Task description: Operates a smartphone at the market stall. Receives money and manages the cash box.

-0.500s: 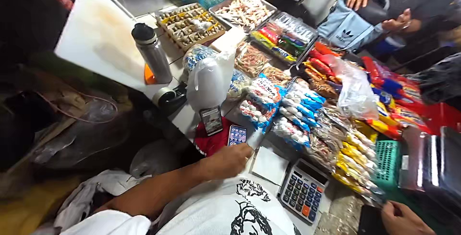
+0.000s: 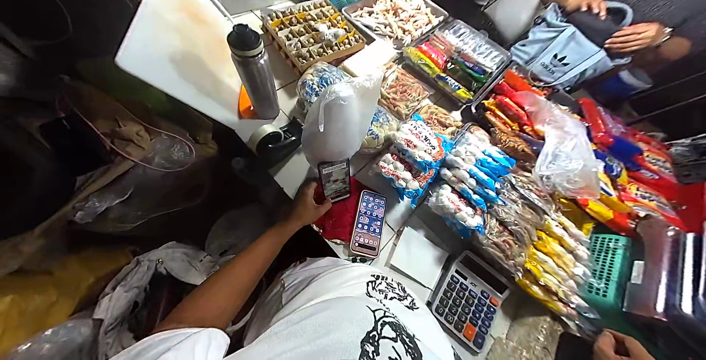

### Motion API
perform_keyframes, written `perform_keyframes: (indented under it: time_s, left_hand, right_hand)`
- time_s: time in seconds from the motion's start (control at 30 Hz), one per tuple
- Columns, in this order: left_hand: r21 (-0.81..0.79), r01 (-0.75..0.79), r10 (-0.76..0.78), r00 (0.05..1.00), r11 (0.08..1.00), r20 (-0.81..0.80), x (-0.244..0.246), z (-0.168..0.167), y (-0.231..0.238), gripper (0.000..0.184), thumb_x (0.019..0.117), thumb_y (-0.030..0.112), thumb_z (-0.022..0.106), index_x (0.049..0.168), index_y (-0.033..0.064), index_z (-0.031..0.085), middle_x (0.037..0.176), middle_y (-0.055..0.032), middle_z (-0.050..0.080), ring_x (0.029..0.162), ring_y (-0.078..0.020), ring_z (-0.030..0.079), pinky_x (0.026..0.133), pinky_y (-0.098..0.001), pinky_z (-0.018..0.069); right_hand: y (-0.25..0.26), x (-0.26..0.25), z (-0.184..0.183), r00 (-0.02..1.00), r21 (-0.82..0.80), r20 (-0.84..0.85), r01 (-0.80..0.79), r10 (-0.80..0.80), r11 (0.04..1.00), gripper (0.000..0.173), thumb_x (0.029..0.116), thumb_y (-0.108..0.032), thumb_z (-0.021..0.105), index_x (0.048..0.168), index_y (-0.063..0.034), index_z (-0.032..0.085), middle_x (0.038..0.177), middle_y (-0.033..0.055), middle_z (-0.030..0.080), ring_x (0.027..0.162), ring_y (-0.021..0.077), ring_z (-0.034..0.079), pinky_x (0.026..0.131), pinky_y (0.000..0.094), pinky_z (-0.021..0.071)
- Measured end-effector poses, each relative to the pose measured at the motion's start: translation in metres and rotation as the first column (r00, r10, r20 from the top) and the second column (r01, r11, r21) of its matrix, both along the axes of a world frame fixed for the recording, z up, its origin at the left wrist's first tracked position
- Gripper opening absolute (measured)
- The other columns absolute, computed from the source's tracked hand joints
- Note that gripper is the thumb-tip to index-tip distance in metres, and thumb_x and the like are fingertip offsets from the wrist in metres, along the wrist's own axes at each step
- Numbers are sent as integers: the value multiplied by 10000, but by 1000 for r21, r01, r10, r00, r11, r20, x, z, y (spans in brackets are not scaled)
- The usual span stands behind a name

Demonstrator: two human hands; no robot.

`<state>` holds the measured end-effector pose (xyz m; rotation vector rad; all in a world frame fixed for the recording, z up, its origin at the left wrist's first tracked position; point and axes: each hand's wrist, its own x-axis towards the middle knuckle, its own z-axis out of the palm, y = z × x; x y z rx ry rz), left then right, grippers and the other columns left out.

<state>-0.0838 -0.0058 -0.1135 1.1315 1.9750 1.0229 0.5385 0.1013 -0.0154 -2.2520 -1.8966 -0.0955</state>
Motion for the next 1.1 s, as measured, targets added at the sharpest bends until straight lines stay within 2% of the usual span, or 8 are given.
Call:
perform_keyframes:
  time_s: [0.1,0.17,0.23,0.37,0.53,0.7,0.83,1.1]
  left_hand:
    - [-30,-74,77,988,997,131,8,0,11,395,1031,191,560,1214,-158,593,1218,-318,619,1134,-343,627,1023,-436,474]
    - [-23,-103,106,958,994,267,11,1,10,443,1100,253,412,1298,-119,550,1211,-261,610,1033,-256,621,921,-387,499]
    - [-67,-86,104,928,994,359,10,12,4,520,1121,318,357,1410,-103,455,1304,-289,566,1078,-278,617,931,-400,504]
    - [64,-31,7,936,997,353,4,-4,-5,479,1081,248,459,1411,-99,433,1298,-260,578,1096,-223,630,926,-355,527]
    - [213,-38,-24,960,976,280,7,-20,-7,443,1101,152,354,1399,-163,449,1365,-308,552,1252,-239,585,1076,-332,452]
    - [197,-103,47,962,975,268,6,-28,1,390,1109,137,347,1298,-146,537,1163,-253,638,968,-185,667,879,-322,549]
    - [174,-100,48,959,980,280,0,-28,1,383,1113,150,350,1308,-118,543,1127,-215,648,849,-141,669,766,-293,568]
    - [76,11,-36,941,997,337,-22,-21,-4,420,1126,212,327,1352,-83,522,1183,-199,627,892,-148,672,768,-304,576]
  right_hand:
    - [-1,0,-1,1000,5,0,12,-12,1000,327,1006,-131,504,1067,114,712,1077,351,694,1065,520,666,973,657,444]
    - [-1,0,-1,1000,9,-11,15,-15,1000,335,1010,-133,498,1073,122,705,1076,361,688,1066,533,658,977,670,433]
    - [0,-1,0,1000,5,-20,19,-19,1000,335,1012,-122,494,1085,134,698,1084,365,685,1075,538,653,984,673,426]
    - [0,-2,-1,999,-3,-17,27,-27,1000,329,1009,-119,494,1067,125,707,1083,356,689,1078,526,655,989,662,424]
    - [0,-1,-2,999,6,-15,31,-31,1000,326,1006,-122,500,1064,120,711,1078,353,692,1066,517,662,988,659,423]
    - [-1,-1,-2,999,17,-17,28,-28,999,331,1009,-127,495,1062,122,707,1066,357,691,1065,524,658,980,660,426]
    - [-1,-2,-3,1000,31,-8,20,-20,999,327,1003,-127,501,1053,116,715,1058,348,698,1059,513,666,977,653,431]
    - [1,1,-4,999,17,-23,27,-26,999,327,1002,-131,502,1057,108,718,1075,345,695,1065,509,664,982,653,429]
